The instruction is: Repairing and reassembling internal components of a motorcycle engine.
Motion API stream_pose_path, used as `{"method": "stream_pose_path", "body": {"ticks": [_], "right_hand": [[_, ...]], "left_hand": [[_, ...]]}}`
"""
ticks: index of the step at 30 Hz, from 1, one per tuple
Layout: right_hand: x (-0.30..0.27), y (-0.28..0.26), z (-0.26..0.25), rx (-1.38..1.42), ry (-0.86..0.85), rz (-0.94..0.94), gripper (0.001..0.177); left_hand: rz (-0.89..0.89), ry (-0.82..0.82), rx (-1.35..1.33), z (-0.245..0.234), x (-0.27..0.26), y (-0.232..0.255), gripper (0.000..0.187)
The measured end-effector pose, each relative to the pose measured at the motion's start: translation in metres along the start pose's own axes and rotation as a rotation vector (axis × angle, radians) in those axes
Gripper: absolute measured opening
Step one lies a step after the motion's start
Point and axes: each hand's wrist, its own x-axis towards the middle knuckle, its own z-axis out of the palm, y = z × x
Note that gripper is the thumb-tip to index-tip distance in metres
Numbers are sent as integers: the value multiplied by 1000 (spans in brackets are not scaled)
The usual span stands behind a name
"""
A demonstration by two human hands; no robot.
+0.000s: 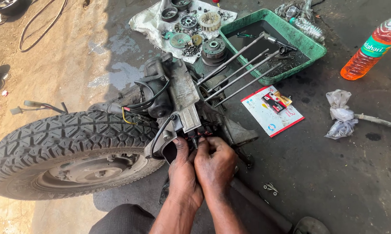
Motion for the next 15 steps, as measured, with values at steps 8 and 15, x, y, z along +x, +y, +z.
{"method": "stream_pose_path", "body": {"ticks": [8,15], "right_hand": [[-2,-4,-1,-14,-19,75,19],[-1,12,3,15,-105,146,27]], "left_hand": [[-31,125,58,12,-10,6,62],[-14,120,94,3,-3,3,64]]}}
